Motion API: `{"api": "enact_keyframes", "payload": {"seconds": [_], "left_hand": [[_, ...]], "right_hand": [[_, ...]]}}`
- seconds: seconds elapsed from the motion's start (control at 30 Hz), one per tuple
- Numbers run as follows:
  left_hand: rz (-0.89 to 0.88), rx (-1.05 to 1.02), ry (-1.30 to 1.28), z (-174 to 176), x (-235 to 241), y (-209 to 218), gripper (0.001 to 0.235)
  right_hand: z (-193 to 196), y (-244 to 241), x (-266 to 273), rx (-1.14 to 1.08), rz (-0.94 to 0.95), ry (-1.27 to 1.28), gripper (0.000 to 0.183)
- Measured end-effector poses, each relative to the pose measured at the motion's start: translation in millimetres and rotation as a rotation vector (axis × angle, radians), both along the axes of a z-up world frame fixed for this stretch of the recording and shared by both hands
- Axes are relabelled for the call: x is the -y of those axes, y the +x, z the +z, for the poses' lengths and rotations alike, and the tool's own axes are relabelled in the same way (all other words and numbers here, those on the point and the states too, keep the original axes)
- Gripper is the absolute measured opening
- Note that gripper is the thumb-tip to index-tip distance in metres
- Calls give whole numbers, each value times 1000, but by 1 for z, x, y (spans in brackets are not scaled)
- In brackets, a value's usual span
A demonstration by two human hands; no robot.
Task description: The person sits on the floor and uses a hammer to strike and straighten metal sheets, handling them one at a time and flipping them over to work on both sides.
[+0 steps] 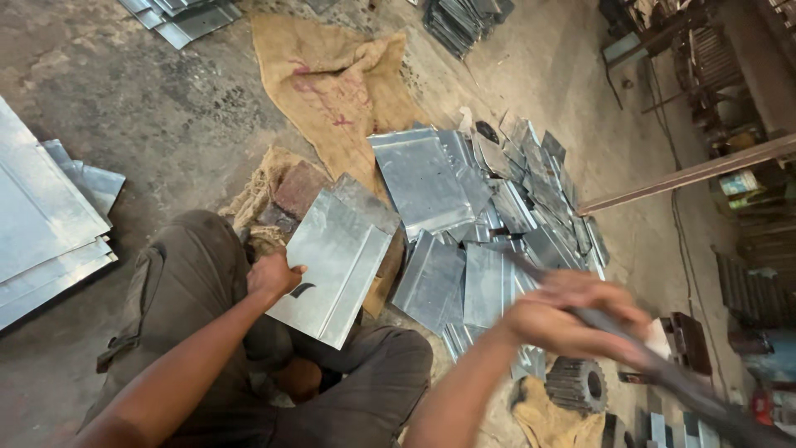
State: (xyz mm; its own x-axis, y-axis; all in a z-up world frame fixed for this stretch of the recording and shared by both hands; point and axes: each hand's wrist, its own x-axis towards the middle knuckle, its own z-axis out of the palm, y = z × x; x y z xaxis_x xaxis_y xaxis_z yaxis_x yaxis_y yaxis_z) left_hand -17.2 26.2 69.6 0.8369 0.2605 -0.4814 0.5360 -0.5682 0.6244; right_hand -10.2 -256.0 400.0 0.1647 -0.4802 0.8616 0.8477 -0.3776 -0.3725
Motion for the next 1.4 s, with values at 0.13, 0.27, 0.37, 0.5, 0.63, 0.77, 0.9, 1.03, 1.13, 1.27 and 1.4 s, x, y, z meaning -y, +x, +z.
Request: {"api": "enact_keyframes", "payload": {"seconds": [0.13,0.27,0.37,0.5,0.63,0.77,0.9,1.03,1.13,1.27,1.4], "left_hand": [[-9,-3,-10,-1,1,0,60],[-39,42,39,-19,11,-6,64],[-40,93,76,-18,3,9,70],[-13,34,-3,-13,1,4,60],[-8,18,2,-1,-1,5,60],[-3,37,15,-2,0,6,59],[-7,31,-4,-6,-1,6,59],[16,31,43,-18,3,8,58],[25,199,118,-16,1,12,75],[24,34,-5,-11,3,6,62],[10,35,-20,0,-3,10,59]], "right_hand": [[-238,26,-16,-452,-24,-52,47],[-371,7,-8,-1023,-143,-313,36],[-307,14,5,-1195,185,225,52],[-98,-11,15,-551,452,778,23],[63,-42,-6,-136,-80,-82,45],[55,-34,16,173,85,-66,49],[-198,17,-7,-267,98,119,44],[-373,-6,-36,-1014,-143,-323,39],[-327,11,-25,-1310,229,233,50],[-142,-18,-7,-819,196,117,32],[21,-40,-32,-225,207,-19,48]]}}
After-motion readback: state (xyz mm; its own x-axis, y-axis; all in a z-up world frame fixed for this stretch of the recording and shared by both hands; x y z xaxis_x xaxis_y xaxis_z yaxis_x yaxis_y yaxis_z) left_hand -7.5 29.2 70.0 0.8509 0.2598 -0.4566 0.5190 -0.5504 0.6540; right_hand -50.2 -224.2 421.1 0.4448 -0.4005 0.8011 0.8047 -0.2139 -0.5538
